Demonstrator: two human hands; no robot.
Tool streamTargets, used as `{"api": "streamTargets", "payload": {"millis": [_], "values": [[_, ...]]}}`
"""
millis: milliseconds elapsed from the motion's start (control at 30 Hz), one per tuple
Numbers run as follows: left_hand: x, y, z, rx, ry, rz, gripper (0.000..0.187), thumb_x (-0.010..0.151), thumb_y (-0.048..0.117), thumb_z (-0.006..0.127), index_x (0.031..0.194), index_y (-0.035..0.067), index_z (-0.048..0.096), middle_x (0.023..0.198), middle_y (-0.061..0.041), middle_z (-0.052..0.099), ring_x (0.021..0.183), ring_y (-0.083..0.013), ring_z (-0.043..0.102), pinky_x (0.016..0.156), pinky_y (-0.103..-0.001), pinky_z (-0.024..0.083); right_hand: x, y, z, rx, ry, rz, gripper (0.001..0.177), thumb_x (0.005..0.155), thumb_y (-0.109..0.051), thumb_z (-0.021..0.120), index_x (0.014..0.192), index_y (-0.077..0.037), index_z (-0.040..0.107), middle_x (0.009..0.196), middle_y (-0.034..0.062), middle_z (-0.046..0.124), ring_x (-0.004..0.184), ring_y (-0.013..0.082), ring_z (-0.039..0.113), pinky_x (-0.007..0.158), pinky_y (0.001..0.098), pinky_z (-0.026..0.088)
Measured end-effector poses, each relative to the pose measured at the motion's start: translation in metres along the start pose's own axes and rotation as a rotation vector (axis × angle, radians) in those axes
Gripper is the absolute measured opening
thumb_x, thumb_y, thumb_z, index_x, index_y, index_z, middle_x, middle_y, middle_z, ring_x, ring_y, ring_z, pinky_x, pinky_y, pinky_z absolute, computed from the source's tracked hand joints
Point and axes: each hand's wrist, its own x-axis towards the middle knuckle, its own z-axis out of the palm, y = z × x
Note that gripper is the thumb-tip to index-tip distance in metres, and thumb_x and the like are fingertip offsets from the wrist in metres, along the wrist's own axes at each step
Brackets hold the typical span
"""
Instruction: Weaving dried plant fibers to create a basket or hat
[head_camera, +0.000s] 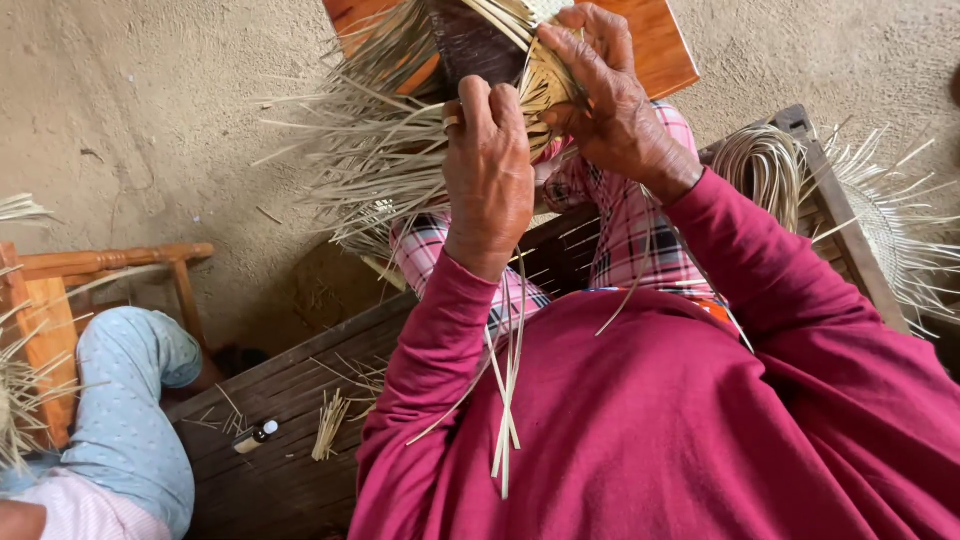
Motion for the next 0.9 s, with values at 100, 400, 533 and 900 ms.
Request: {"api": "streamTargets", "payload": {"millis": [100,400,533,900], "values": [[-0.001,-0.007,0.002,-0.184,-0.044,-0.002,0.037,0.078,-0.014,0.067,0.102,0.006,0.048,0.108,-0.010,0.041,0.092,-0.0213,0.058,0.082,-0.032,0.059,-0.002,0.003,0.001,-0.001,-0.009,0.028,0.063,0.113,-0.047,0.047,0.159,-0.004,0.038,0.151,0.0246,0.028,0.149,0.0427,0.029,0.128,0.0631,0.030],[0.002,-0.014,0.007,-0.419,-0.076,-0.091,0.022,0.105,0.026,0.058,0.093,0.008,0.052,0.085,-0.011,0.060,0.061,-0.0286,0.060,0.052,-0.042,0.044,-0.002,0.002,0.004,-0.034,0.018,0.007,0.063,0.114,-0.048,0.045,0.159,-0.006,0.038,0.149,0.0259,0.030,0.146,0.0423,0.032,0.122,0.0636,0.037],[0.004,-0.012,0.020,-0.288,-0.083,-0.122,0.013,0.099,0.021,0.064,0.098,0.013,0.053,0.086,-0.004,0.066,0.070,-0.0215,0.063,0.066,-0.037,0.046,-0.002,0.004,0.004,-0.030,0.023,0.023,0.067,0.112,-0.053,0.044,0.159,-0.005,0.039,0.150,0.0248,0.030,0.147,0.0412,0.031,0.125,0.0631,0.033],[0.023,-0.002,0.036,-0.349,-0.006,-0.098,0.010,0.096,0.008,0.060,0.092,0.011,0.051,0.077,-0.005,0.063,0.072,-0.0221,0.062,0.069,-0.037,0.049,-0.003,0.001,0.004,-0.026,0.042,0.017,0.063,0.113,-0.051,0.044,0.158,-0.007,0.040,0.149,0.0248,0.030,0.144,0.0414,0.035,0.119,0.0604,0.039]]}}
